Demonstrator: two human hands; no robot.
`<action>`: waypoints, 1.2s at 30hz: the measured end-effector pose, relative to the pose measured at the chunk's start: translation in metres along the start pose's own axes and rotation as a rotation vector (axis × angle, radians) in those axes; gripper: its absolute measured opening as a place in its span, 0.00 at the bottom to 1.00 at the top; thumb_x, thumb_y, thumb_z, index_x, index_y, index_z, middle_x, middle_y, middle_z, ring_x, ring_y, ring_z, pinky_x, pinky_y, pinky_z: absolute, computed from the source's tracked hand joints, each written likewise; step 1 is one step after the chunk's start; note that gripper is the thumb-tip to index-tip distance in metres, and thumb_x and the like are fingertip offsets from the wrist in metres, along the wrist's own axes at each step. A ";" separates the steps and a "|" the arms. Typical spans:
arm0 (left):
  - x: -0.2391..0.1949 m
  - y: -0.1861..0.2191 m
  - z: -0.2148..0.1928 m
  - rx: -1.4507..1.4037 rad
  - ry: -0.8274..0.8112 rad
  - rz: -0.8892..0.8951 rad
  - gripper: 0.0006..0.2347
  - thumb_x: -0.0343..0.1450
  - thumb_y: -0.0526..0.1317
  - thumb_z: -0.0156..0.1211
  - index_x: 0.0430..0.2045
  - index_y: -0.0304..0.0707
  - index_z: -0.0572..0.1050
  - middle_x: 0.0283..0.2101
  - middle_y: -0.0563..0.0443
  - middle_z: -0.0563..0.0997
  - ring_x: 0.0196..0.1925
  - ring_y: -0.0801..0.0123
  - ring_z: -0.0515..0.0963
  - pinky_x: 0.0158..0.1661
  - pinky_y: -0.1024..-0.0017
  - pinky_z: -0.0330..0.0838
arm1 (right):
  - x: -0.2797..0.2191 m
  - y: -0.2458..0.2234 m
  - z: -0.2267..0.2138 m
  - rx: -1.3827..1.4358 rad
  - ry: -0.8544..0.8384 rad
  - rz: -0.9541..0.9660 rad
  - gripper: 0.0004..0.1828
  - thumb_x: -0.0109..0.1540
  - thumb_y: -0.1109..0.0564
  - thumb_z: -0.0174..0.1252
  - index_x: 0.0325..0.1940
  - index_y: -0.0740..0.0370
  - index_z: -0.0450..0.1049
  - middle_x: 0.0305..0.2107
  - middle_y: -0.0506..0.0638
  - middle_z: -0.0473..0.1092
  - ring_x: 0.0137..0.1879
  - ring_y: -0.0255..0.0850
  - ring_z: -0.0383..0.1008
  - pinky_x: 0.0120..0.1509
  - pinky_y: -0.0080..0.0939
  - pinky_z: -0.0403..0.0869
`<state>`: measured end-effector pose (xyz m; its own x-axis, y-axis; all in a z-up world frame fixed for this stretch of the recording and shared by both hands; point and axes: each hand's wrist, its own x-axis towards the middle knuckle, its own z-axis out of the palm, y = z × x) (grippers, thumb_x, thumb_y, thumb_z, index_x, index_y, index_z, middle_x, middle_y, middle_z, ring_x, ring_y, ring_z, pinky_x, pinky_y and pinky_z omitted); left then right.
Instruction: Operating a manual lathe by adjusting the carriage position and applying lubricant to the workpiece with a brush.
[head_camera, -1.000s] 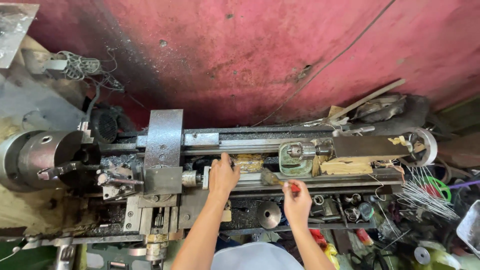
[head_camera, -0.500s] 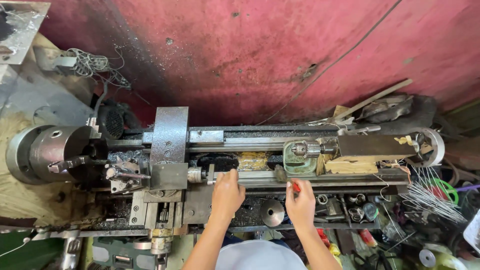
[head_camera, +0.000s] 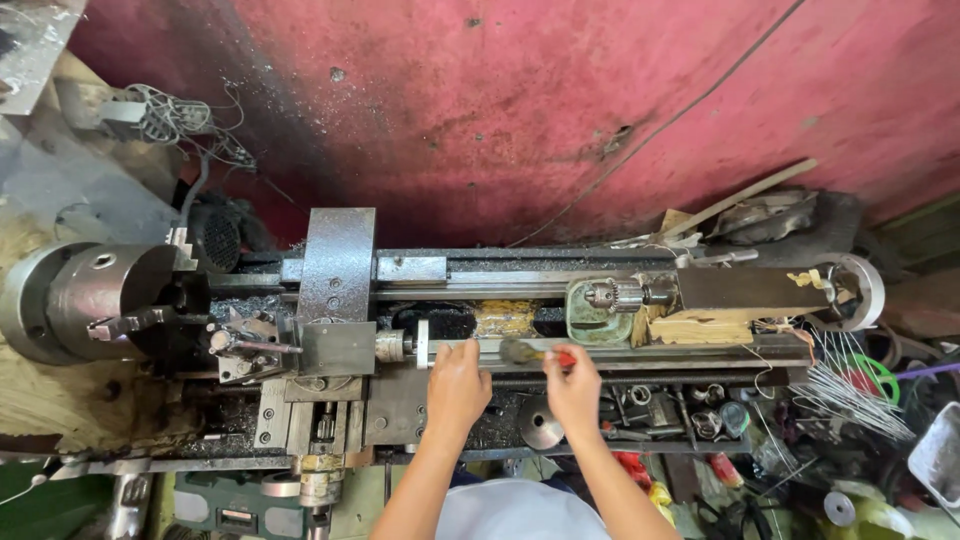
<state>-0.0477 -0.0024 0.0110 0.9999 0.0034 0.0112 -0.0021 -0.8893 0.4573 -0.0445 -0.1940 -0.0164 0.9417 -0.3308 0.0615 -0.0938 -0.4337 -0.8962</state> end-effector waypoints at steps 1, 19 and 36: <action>0.000 -0.002 0.005 -0.001 -0.004 -0.004 0.10 0.62 0.37 0.64 0.31 0.43 0.68 0.31 0.48 0.77 0.42 0.59 0.75 0.38 0.64 0.80 | -0.001 -0.005 -0.008 -0.002 -0.003 0.003 0.07 0.62 0.57 0.63 0.42 0.63 0.78 0.31 0.58 0.76 0.39 0.51 0.81 0.45 0.49 0.79; 0.042 -0.014 0.044 -0.017 0.179 0.000 0.09 0.61 0.35 0.63 0.28 0.42 0.67 0.25 0.48 0.71 0.36 0.58 0.74 0.34 0.66 0.78 | -0.015 0.002 -0.035 -0.099 0.128 -0.010 0.07 0.63 0.54 0.65 0.43 0.57 0.80 0.35 0.54 0.78 0.47 0.50 0.79 0.55 0.44 0.75; 0.087 0.034 -0.030 -0.299 -0.173 -0.378 0.24 0.67 0.53 0.59 0.56 0.48 0.64 0.48 0.35 0.80 0.53 0.41 0.81 0.53 0.52 0.75 | -0.031 -0.012 -0.032 0.060 0.114 0.134 0.10 0.62 0.55 0.65 0.46 0.59 0.79 0.37 0.59 0.77 0.44 0.54 0.81 0.50 0.50 0.79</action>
<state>0.0387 -0.0183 0.0545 0.9185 0.2011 -0.3404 0.3824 -0.6704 0.6358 -0.0823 -0.2052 0.0062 0.8789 -0.4768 -0.0141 -0.1936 -0.3296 -0.9241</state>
